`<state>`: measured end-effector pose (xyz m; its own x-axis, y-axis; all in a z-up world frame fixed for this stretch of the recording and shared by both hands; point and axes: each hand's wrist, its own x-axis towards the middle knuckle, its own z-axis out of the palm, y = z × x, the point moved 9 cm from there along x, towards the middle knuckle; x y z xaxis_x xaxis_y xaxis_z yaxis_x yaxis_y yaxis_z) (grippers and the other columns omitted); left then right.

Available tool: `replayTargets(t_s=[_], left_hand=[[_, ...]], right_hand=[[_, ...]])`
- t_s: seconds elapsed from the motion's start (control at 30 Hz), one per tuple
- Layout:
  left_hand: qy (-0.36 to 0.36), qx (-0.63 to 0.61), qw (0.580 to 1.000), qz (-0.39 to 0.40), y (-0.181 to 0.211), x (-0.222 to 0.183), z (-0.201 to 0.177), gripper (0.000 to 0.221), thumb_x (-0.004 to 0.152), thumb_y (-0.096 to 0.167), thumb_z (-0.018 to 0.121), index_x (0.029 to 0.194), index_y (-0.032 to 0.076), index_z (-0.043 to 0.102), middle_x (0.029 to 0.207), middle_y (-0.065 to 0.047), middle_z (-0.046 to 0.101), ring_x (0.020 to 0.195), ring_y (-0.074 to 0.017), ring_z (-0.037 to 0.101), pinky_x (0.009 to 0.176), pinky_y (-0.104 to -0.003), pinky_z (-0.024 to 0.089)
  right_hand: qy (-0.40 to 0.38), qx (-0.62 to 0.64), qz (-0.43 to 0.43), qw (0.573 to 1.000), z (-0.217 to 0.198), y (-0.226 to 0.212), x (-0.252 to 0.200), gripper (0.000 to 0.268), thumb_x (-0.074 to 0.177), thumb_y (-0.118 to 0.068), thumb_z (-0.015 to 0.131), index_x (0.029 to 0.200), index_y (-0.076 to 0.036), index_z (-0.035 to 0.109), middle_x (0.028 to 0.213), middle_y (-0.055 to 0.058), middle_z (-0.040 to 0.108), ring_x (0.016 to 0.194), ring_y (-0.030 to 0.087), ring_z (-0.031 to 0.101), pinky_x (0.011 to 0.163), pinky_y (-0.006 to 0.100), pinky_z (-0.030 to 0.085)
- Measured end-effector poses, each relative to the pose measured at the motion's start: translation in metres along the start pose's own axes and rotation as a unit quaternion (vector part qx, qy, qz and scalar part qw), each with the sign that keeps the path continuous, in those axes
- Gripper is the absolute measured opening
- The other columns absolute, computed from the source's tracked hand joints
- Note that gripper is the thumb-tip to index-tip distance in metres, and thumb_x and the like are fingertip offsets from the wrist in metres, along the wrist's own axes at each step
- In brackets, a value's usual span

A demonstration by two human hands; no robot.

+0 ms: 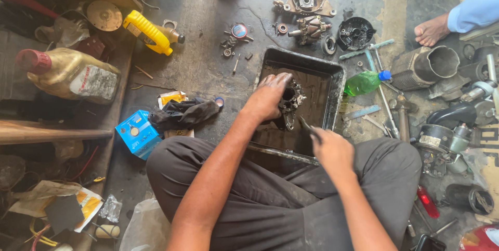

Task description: The person sits on the floor and scrubs a cylindrical engine part with a brush inside a black tray filled with liquid. The person rotates the part to clean different sides and continues scrubbing until the end of the clip.

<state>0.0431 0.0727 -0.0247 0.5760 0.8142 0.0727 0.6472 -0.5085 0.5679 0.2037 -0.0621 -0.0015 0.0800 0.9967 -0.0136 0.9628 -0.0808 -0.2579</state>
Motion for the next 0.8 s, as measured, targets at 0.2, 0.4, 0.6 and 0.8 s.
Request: replayTargets(t_s=[0.2, 0.4, 0.6, 0.8], left_hand=[[-0.028, -0.029, 0.999, -0.031, 0.005, -0.001, -0.016, 0.119, 0.042, 0.015, 0.097, 0.145, -0.002, 0.039, 0.148, -0.019, 0.045, 0.137, -0.0372, 0.043, 0.118, -0.043, 0.032], [-0.096, 0.061, 0.992, -0.053, 0.013, 0.000, -0.017, 0.125, 0.042, 0.032, 0.097, 0.149, 0.001, 0.039, 0.149, -0.015, 0.047, 0.139, -0.0342, 0.042, 0.120, -0.044, 0.031], [-0.076, 0.039, 0.996, -0.031, 0.018, 0.003, -0.010, 0.127, 0.038, 0.026, 0.101, 0.147, 0.000, 0.039, 0.147, -0.017, 0.046, 0.136, -0.0419, 0.040, 0.115, -0.050, 0.033], [-0.067, 0.025, 0.997, -0.024, 0.018, 0.001, -0.011, 0.129, 0.035, 0.023, 0.101, 0.146, -0.002, 0.039, 0.147, -0.018, 0.047, 0.133, -0.0416, 0.045, 0.114, -0.045, 0.041]], right_hand=[[0.025, 0.013, -0.038, 0.999, 0.036, -0.020, 0.011, 0.022, 0.092, -0.022, 0.067, 0.113, -0.017, 0.074, 0.088, 0.010, 0.071, 0.075, 0.037, 0.070, 0.066, 0.049, 0.055], [0.009, 0.049, 0.022, 0.999, 0.016, 0.005, 0.004, 0.021, 0.091, -0.025, 0.069, 0.109, -0.019, 0.077, 0.093, 0.011, 0.076, 0.081, 0.037, 0.072, 0.068, 0.048, 0.057], [0.117, 0.084, -0.011, 0.990, -0.024, -0.003, -0.002, 0.023, 0.094, -0.023, 0.069, 0.116, -0.018, 0.075, 0.089, 0.009, 0.072, 0.075, 0.035, 0.070, 0.065, 0.045, 0.055], [0.108, 0.036, -0.060, 0.992, -0.024, -0.032, 0.002, 0.025, 0.095, -0.021, 0.068, 0.119, -0.016, 0.075, 0.088, 0.008, 0.069, 0.066, 0.034, 0.068, 0.059, 0.045, 0.053]])
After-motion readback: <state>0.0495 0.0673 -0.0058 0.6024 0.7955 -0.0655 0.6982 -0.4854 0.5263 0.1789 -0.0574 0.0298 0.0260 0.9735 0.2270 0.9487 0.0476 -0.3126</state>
